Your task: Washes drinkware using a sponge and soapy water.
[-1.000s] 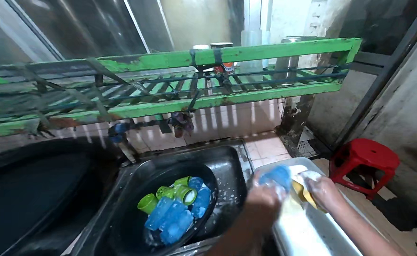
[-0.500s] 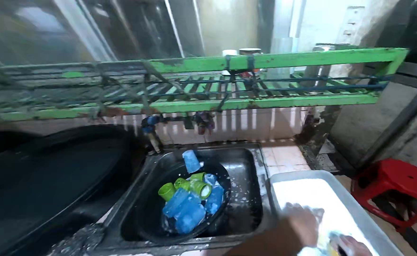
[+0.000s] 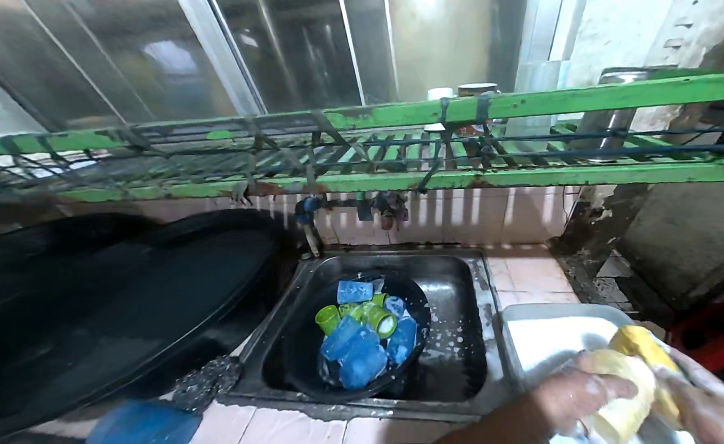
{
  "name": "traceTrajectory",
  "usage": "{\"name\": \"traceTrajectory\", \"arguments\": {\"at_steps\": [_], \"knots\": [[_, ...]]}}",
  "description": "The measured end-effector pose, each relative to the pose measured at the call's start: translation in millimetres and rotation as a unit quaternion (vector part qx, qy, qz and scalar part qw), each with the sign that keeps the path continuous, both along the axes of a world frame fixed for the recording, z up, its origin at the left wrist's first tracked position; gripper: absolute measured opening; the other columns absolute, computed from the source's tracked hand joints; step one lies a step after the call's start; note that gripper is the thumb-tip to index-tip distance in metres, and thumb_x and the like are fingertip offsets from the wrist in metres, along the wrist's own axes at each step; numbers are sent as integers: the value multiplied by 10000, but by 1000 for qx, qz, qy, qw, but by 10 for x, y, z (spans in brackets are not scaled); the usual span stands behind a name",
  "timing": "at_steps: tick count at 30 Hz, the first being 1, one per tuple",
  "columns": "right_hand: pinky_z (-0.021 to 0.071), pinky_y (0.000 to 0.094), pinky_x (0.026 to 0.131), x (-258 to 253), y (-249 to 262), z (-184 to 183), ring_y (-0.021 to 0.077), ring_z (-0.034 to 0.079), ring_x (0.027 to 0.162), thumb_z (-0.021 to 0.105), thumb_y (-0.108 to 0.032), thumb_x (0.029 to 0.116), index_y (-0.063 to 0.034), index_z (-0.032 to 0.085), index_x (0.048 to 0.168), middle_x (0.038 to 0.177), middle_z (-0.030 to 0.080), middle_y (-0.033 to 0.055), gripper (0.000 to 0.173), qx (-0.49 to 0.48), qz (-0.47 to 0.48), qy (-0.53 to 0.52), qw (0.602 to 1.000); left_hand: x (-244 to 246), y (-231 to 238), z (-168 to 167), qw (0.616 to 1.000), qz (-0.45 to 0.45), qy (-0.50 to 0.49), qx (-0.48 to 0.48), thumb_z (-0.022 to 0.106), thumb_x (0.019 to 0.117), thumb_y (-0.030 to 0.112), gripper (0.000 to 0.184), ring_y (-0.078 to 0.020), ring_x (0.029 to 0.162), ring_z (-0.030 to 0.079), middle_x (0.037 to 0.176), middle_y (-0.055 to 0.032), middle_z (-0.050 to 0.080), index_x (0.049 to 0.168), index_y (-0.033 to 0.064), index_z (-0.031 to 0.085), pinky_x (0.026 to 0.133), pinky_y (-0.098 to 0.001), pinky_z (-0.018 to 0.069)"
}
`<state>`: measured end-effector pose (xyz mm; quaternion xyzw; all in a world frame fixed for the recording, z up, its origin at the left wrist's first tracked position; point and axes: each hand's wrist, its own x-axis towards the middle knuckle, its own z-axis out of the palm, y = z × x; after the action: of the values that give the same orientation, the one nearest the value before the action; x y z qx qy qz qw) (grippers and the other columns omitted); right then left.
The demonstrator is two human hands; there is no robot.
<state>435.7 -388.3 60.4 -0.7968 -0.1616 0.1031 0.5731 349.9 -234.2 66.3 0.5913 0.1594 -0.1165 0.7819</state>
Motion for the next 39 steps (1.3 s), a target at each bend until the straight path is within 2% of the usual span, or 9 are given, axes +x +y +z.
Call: {"name": "traceTrajectory", "arguments": {"at_steps": [6,9,14,18,22,28,31,34,39], "knots": [[559,319,894,-141,93,201,95,652,1013,530,-43,969,65,522,1398,1238,643,147,443,-44,61,90,993,179,598,184,987,75,-26,137,566,1056,334,408,-253,1010,639,1341,-151,611,1393,105,589,744,-422,534],[578,310,846,-274,210,207,86,669,938,504,-16,965,43,577,1277,1080,674,71,326,77,70,121,987,276,635,347,979,82,-51,181,577,1050,344,487,-312,1201,609,1357,-231,594,1395,2,544,995,-490,507],[629,395,858,-352,390,450,183,739,966,311,-172,1065,-121,663,1123,1039,757,82,360,453,146,340,811,359,348,324,938,276,-152,-146,500,1073,300,515,-252,1120,627,1330,-163,595,1548,157,363,939,-447,533],[567,270,893,-717,593,262,113,676,1001,426,-8,1016,81,524,1292,1091,665,94,307,109,-14,46,993,285,87,88,938,243,-122,-216,408,1102,302,426,-199,976,660,1152,-147,649,1438,43,448,858,-378,566],[486,690,968,-571,307,-224,556,647,1104,620,-99,944,178,667,1132,1123,670,387,338,-314,151,-242,905,292,-194,-81,955,289,-19,-70,643,1010,293,746,-331,1262,567,1448,-260,498,1590,80,223,1029,-503,499],[602,299,674,-653,748,252,102,684,790,362,-23,991,-20,530,1191,922,667,50,261,301,-86,180,932,261,17,61,929,245,-58,-273,465,1073,420,491,-266,1007,677,1218,-161,653,1469,134,422,827,-442,578],[511,280,1017,-686,744,137,165,633,1169,505,12,941,162,516,1323,1226,651,191,411,49,-23,-84,995,255,108,153,941,193,-78,-266,399,1092,399,424,-235,923,689,1128,-145,674,1338,75,518,798,-397,589],[525,621,978,-479,394,-277,465,671,1131,659,-130,910,78,715,1142,1150,704,299,317,-263,107,-368,886,270,-145,119,943,301,-61,-127,667,993,197,650,-273,1074,649,1302,-220,589,1530,71,322,901,-437,565],[479,342,1064,-606,558,34,218,601,1224,568,11,944,121,483,1402,1329,604,241,478,-24,22,15,999,302,-111,64,928,341,-39,-146,677,991,215,578,-269,1032,657,1215,-209,626,1459,23,398,881,-439,570]]}}
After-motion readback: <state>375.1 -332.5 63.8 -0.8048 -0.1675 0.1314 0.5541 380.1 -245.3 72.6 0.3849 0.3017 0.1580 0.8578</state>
